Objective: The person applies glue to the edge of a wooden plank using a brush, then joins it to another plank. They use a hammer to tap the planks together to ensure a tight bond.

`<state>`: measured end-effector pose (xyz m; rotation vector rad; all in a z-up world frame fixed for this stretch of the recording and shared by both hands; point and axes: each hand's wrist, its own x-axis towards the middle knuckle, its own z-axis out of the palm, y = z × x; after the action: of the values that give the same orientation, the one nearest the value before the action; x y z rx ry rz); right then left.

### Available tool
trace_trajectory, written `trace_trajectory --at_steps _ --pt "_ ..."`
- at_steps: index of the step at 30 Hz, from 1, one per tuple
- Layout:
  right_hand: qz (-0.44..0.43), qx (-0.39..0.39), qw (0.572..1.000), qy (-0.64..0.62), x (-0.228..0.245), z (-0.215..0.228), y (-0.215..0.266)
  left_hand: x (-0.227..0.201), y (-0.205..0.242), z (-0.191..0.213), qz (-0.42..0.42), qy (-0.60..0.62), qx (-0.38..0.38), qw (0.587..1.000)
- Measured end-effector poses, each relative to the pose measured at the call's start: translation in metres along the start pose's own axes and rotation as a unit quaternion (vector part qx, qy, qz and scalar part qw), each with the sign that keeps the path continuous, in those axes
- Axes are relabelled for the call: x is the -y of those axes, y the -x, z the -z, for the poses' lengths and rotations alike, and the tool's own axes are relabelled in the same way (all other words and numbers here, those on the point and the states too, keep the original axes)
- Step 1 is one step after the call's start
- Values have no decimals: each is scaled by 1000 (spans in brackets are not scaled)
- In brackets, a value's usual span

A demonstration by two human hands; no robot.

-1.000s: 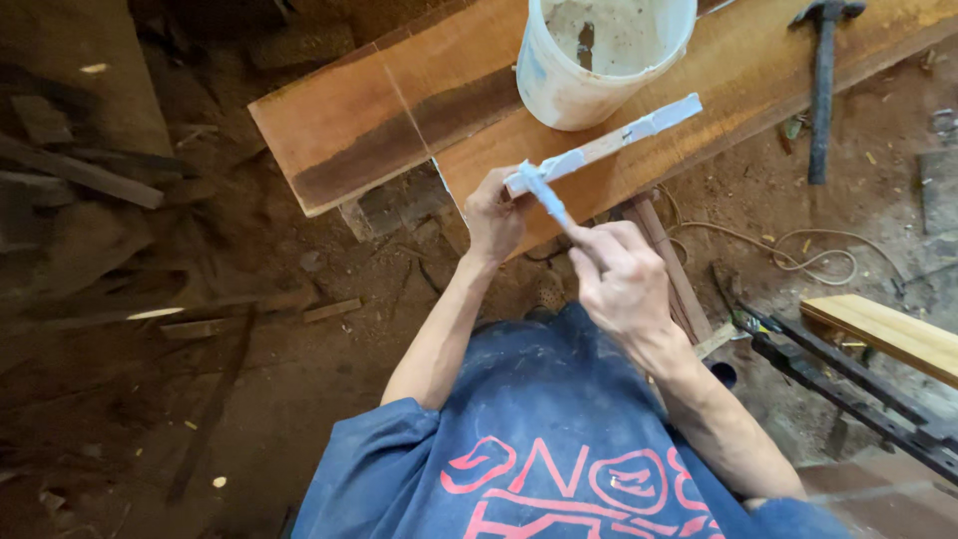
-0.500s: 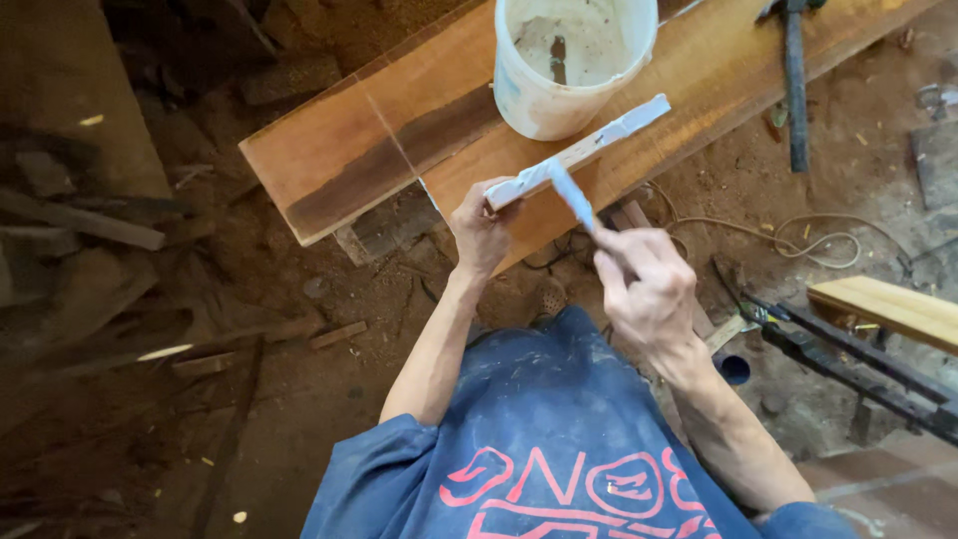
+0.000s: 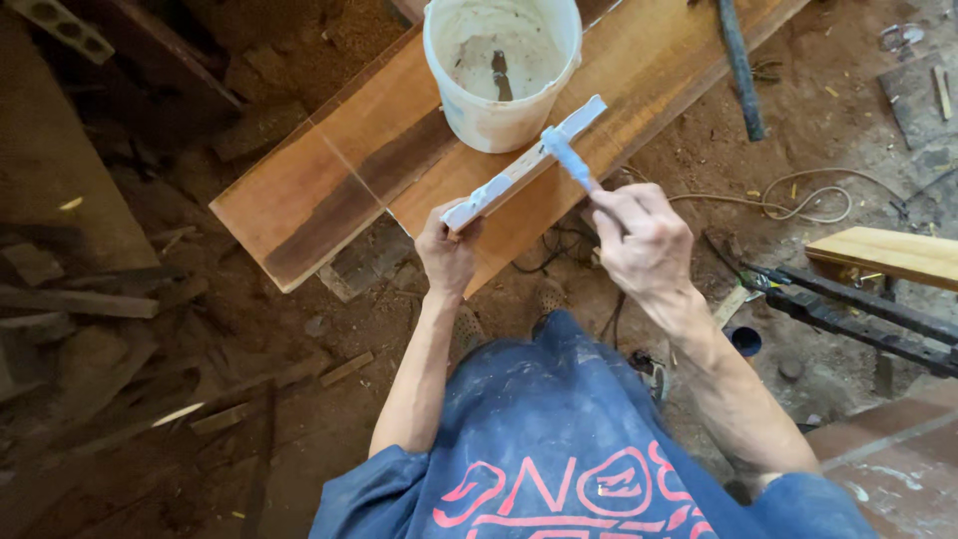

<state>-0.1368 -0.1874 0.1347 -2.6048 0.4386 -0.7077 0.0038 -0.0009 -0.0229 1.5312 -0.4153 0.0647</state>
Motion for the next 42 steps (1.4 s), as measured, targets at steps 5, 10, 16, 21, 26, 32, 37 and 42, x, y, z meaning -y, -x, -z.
trace_trajectory --at_steps 5,10,16,21,26,32,37,42 --pt "-42 2 991 129 -30 1 -17 1 -1 0 0 -2 3 1000" --pt "-20 -60 991 118 -36 3 -20 2 1 0 1 -17 0 1000" --pt "-47 -80 986 140 -46 -4 -15 -2 0 1 -2 20 10 1000" --pt "-27 -69 996 52 -52 -2 -11 -9 -3 -1 -2 -1 -1 1000" --pt "-77 -52 996 2 -8 -2 16 -12 -1 1 1 -20 -7 1000" --pt "16 -12 995 -95 43 -45 19 -8 -3 0 19 3 -10 1000" --pt "19 -26 997 -75 63 -52 18 -13 -2 -1 -7 -39 -21 999" --pt "-36 18 996 -85 70 -18 40 -17 -3 2 -26 -44 -15 999"
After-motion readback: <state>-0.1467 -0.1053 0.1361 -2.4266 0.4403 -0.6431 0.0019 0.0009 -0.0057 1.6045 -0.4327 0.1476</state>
